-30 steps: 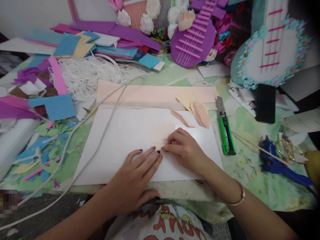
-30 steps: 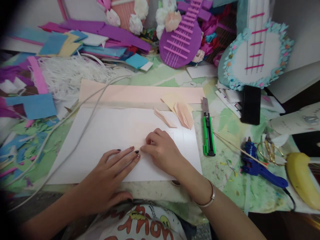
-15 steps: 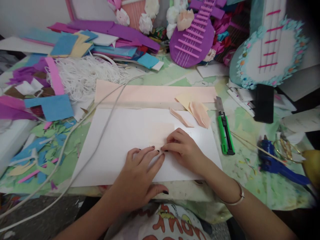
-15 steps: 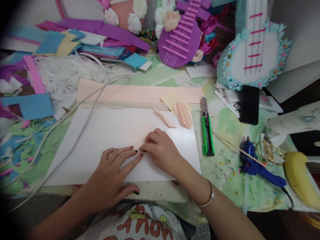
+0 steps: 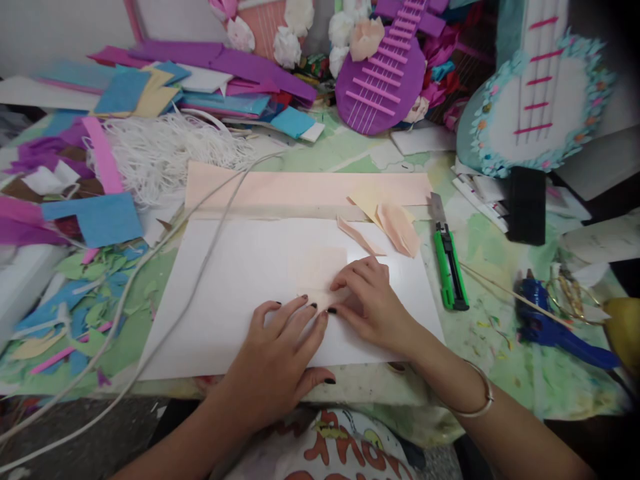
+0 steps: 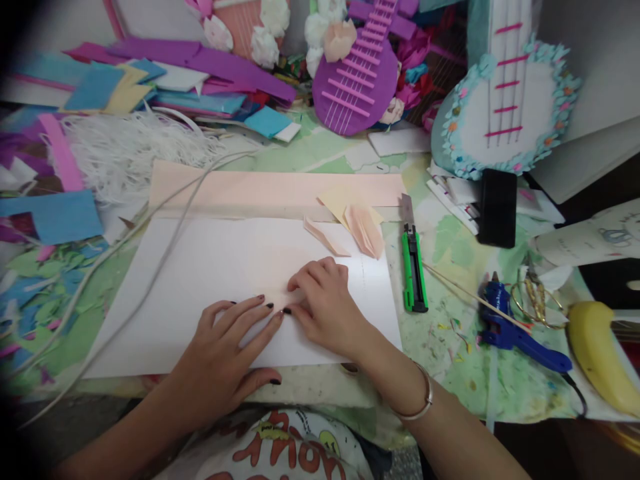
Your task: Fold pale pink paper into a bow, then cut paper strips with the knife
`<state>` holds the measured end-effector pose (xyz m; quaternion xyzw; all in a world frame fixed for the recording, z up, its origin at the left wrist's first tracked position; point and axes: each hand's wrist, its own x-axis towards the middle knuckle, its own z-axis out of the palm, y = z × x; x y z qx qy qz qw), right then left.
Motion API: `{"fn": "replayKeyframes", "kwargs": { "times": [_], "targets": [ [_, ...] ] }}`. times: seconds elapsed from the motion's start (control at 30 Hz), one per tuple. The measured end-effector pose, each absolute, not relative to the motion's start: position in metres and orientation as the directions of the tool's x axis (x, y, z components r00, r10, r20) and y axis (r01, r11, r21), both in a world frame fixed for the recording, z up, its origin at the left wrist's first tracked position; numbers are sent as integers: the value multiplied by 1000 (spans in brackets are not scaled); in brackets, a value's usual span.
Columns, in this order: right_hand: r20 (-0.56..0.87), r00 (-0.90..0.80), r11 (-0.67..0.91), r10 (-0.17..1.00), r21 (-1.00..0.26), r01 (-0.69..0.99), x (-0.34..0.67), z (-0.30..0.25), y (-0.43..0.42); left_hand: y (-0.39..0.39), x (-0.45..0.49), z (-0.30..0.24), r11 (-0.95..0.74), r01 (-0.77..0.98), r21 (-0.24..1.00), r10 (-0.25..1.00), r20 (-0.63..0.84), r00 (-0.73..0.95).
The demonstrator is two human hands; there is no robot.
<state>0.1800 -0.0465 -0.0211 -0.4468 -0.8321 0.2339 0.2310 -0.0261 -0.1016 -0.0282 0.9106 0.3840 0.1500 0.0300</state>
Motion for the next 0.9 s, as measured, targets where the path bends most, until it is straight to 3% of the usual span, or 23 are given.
{"fn": "replayKeyframes", "kwargs": {
  "times": [0.3,0.47,0.53,0.67,0.9],
  "targets": [
    [177,-352,385,919,-595,706,194,-22,-43,-101,-27,-27,-704,691,164,708,226,669],
    [326,-486,583,811,-523,622,193,-18,-57,-101,-25,-27,-695,703,150,717,212,664],
    [319,-557,639,767,-456,619,193,-18,-67,-101,-25,-28,-697,702,148,715,218,664],
    [277,-575,638,770,-358,682,193,-22,-78,-102,-26,-28,-697,697,169,715,233,659],
    [252,-557,612,791,-328,720,195,-22,-77,-103,-29,-25,-705,678,210,709,224,668]
  ]
}}
